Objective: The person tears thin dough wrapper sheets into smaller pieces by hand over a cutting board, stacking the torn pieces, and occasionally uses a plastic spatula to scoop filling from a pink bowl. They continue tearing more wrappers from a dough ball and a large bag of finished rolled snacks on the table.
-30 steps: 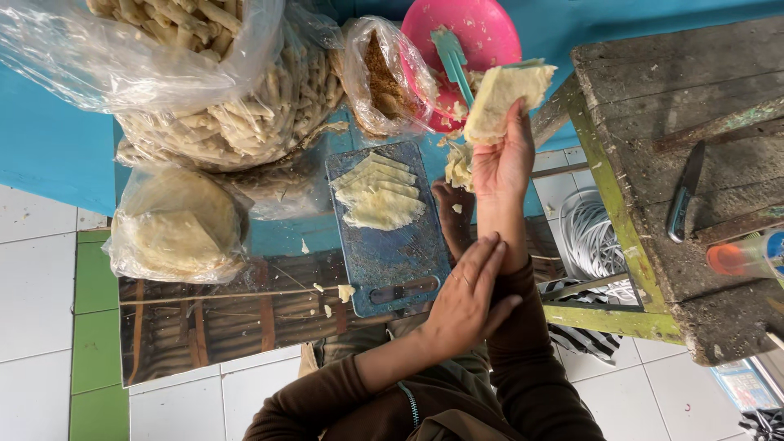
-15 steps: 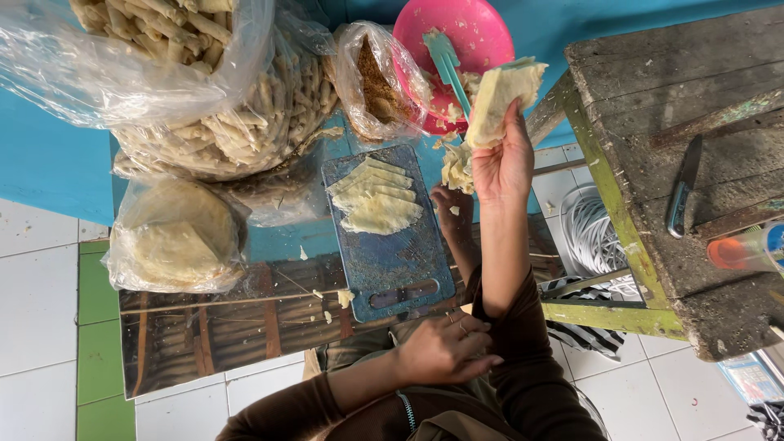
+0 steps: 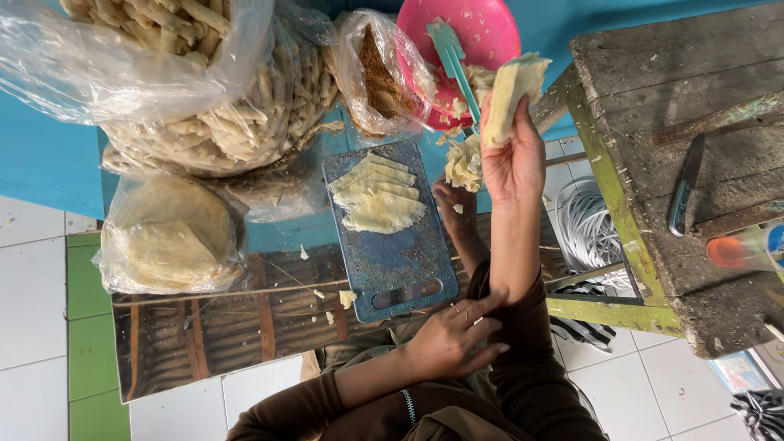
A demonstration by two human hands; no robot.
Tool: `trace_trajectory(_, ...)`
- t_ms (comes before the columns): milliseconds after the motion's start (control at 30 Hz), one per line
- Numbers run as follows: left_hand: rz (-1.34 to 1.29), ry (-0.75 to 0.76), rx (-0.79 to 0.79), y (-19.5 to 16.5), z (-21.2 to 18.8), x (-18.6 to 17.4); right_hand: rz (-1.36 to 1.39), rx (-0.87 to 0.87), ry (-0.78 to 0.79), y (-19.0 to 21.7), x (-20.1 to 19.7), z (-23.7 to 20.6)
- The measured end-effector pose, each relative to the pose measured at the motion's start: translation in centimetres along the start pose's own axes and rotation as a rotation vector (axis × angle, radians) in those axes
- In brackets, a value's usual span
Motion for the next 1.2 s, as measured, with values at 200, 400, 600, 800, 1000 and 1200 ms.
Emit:
trace_trajectory(200, -0.165, -0.160, -0.084, 2.1, 1.9, -8.2, -0.423, -0.128, 0.047, -1.9, 2.3, -1.6)
trace_trajectory(400, -0.879, -0.429, -0.489, 14.8, 3.0, -15.3, -1.172, -0.389, 0.210, -8.8, 5.6, -4.5)
trace_trajectory(600, -1.396, -0.488, -0.497, 19.4, 0.1, -17.4, -1.783, -0.612, 0.703, -16.5, 11.0, -7.6)
trace_trajectory(800, -1.173, -0.468, -0.478, 19.5, -0.3, -20.5, -1.772, -0.469, 0.732, -18.5, 12.2, -7.1)
trace_trajectory(1000, -0.762, -0.386, -0.481, 17.8, -0.8, -20.9, -1.698, -0.493, 0.601, -19.2, 11.2, -6.9)
trace_trajectory(1200, -0.508, -0.358, -0.372, 16.7, -1.0, -22.1, -1.609, -0.446, 0.630, -19.8, 10.7, -7.2)
Point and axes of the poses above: each hand's wrist, its own z-axis towards the middle knuckle, its own x-axis out of the palm, y = z × x, the point moved 10 cm from there along z, towards the middle knuckle
